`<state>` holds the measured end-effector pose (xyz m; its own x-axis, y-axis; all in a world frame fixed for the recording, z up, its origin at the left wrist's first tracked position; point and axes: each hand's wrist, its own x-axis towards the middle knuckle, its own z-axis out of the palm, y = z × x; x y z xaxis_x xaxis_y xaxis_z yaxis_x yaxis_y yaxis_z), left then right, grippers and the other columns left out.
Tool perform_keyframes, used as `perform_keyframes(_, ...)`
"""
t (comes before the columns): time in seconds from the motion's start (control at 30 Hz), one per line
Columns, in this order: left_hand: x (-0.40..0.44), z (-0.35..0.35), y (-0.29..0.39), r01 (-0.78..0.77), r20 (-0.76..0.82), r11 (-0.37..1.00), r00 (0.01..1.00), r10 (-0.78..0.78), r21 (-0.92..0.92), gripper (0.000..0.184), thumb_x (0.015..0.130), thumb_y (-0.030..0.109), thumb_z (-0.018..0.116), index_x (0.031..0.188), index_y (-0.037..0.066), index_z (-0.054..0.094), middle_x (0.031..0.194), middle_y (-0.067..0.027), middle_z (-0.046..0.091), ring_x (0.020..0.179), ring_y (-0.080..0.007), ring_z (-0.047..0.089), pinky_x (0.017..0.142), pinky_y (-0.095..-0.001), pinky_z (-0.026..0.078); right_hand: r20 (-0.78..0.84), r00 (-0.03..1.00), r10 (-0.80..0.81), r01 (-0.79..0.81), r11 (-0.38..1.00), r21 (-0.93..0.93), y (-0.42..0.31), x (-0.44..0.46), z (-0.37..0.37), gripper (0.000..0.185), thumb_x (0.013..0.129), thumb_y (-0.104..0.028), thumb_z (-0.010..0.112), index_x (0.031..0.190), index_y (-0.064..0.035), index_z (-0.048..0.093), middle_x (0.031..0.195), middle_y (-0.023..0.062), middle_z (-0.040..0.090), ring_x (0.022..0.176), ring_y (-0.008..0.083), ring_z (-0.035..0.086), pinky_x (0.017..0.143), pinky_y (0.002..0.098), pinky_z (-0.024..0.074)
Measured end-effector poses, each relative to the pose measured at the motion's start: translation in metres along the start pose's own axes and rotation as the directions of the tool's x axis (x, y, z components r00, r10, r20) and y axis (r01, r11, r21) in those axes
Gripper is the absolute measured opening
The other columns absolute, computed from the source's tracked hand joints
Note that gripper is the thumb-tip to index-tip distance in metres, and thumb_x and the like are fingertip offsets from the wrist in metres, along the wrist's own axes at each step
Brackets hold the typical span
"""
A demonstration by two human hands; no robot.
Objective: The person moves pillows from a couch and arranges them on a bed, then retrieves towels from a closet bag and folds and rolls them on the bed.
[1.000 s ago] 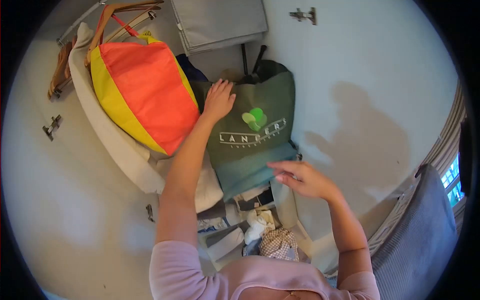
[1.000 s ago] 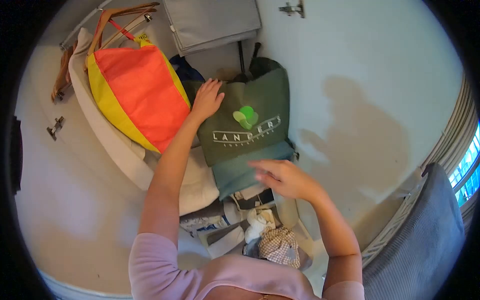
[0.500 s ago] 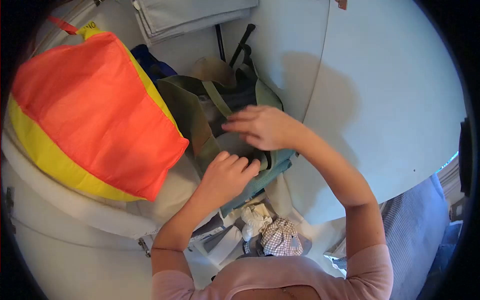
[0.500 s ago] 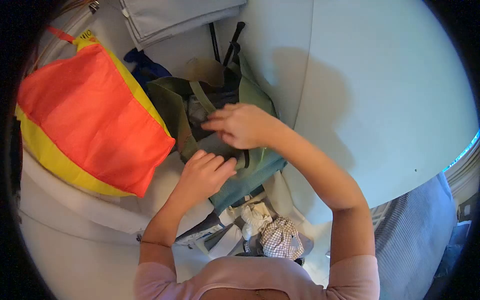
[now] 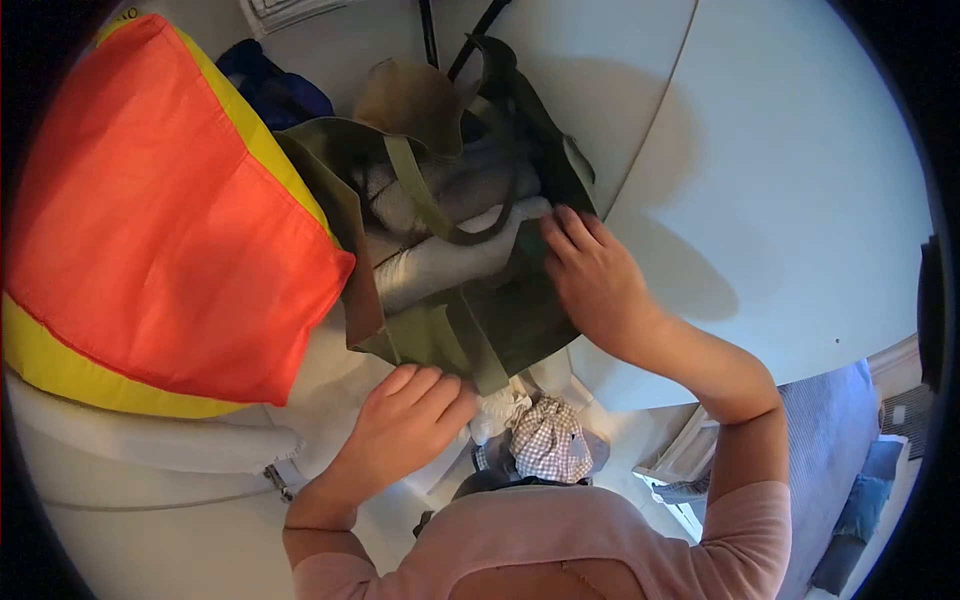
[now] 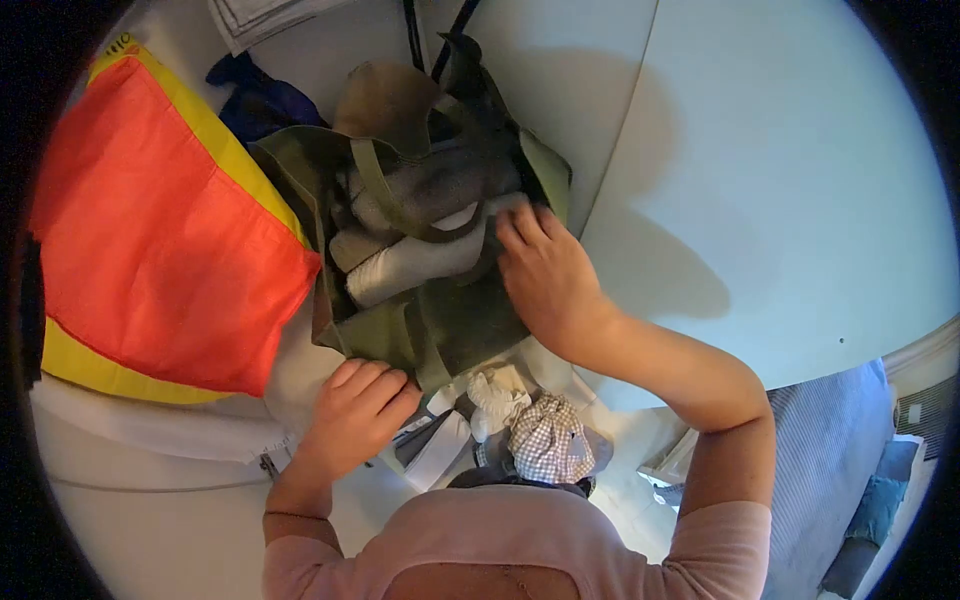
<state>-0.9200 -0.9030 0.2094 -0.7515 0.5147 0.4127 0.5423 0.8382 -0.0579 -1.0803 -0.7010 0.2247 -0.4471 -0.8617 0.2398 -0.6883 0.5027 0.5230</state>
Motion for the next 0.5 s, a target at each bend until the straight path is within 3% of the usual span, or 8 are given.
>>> perform_keyframes(0.1, -0.001, -0.004, -0.007, -0.009, -0.143, 1.0, 0.99, 0.008, -0.001, 0.019, 0.065, 0.01, 0.062, 0.083, 0.007, 0.061, 0.079, -0.0028, 0.054, 0.076, -0.0172, 0.054, 0.071, -0.0305, 0.044, -0.072, 0.99, -0.123, 0.124, 0.992, 0.013, 0.006, 0.016, -0.013, 0.026, 0.074, -0.018, 0.054, 0.093, -0.0044, 0.065, 0.121, 0.0135, 0.052, 0.121, 0.0253, 0.041, 0.106, 0.0408, 0.0257)
perform_keyframes(0.2, -0.003, -0.014, -0.009, 0.033, -0.231, 0.999, 0.972, -0.032, 0.001, 0.02, 0.063, 0.009, 0.063, 0.083, 0.006, 0.062, 0.081, -0.0041, 0.056, 0.075, -0.0189, 0.055, 0.069, -0.032, 0.045, -0.228, 0.944, -0.237, 0.251, 0.968, 0.033, 0.005, 0.04, -0.02, 0.022, 0.073, -0.014, 0.056, 0.09, -0.0035, 0.066, 0.106, 0.0155, 0.061, 0.111, 0.0255, 0.053, 0.098, 0.0409, 0.0382)
perform_keyframes(0.3, -0.006, -0.016, -0.01, 0.037, -0.247, 0.999, 0.969, -0.034, 0.006, 0.02, 0.063, 0.009, 0.063, 0.083, 0.006, 0.062, 0.079, -0.0048, 0.055, 0.074, -0.0198, 0.055, 0.067, -0.032, 0.045, 0.097, 0.946, -0.31, 0.22, 0.832, 0.51, 0.0, 0.085, -0.045, 0.02, 0.07, -0.009, 0.059, 0.088, -0.0033, 0.067, 0.087, 0.0175, 0.065, 0.092, 0.0285, 0.063, 0.081, 0.0416, 0.0496)
perform_keyframes(0.37, -0.006, -0.015, -0.011, 0.024, -0.233, 1.0, 0.972, -0.023, 0.0, 0.021, 0.063, 0.009, 0.063, 0.083, 0.005, 0.063, 0.078, -0.0051, 0.055, 0.074, -0.02, 0.055, 0.066, -0.0316, 0.045, -0.054, 0.924, -0.378, 0.34, 0.751, 0.566, -0.02, 0.13, -0.02, 0.017, 0.07, -0.007, 0.062, 0.086, -0.0023, 0.068, 0.073, 0.0182, 0.064, 0.075, 0.0313, 0.066, 0.066, 0.0426, 0.0526)
perform_keyframes(0.43, -0.007, -0.015, -0.008, 0.01, -0.219, 1.0, 0.976, -0.012, -0.01, 0.021, 0.063, 0.009, 0.062, 0.084, 0.005, 0.062, 0.077, -0.0052, 0.055, 0.074, -0.0202, 0.055, 0.066, -0.0312, 0.045, 0.332, 0.849, -0.41, 0.184, 0.82, 0.541, -0.048, 0.183, -0.003, 0.023, 0.072, -0.007, 0.062, 0.094, -0.0046, 0.067, 0.088, 0.0156, 0.065, 0.087, 0.0288, 0.065, 0.071, 0.0403, 0.0525)
perform_keyframes(0.5, -0.008, -0.015, -0.007, 0.043, -0.194, 0.999, 0.98, -0.045, -0.019, 0.021, 0.063, 0.009, 0.062, 0.084, 0.004, 0.062, 0.077, -0.0048, 0.054, 0.073, -0.0199, 0.055, 0.066, -0.0306, 0.045, 0.306, 0.903, -0.302, 0.123, 0.863, 0.49, -0.071, 0.222, 0.066, 0.027, 0.077, -0.011, 0.059, 0.103, -0.0084, 0.065, 0.107, 0.0134, 0.061, 0.1, 0.029, 0.06, 0.08, 0.0409, 0.0498)
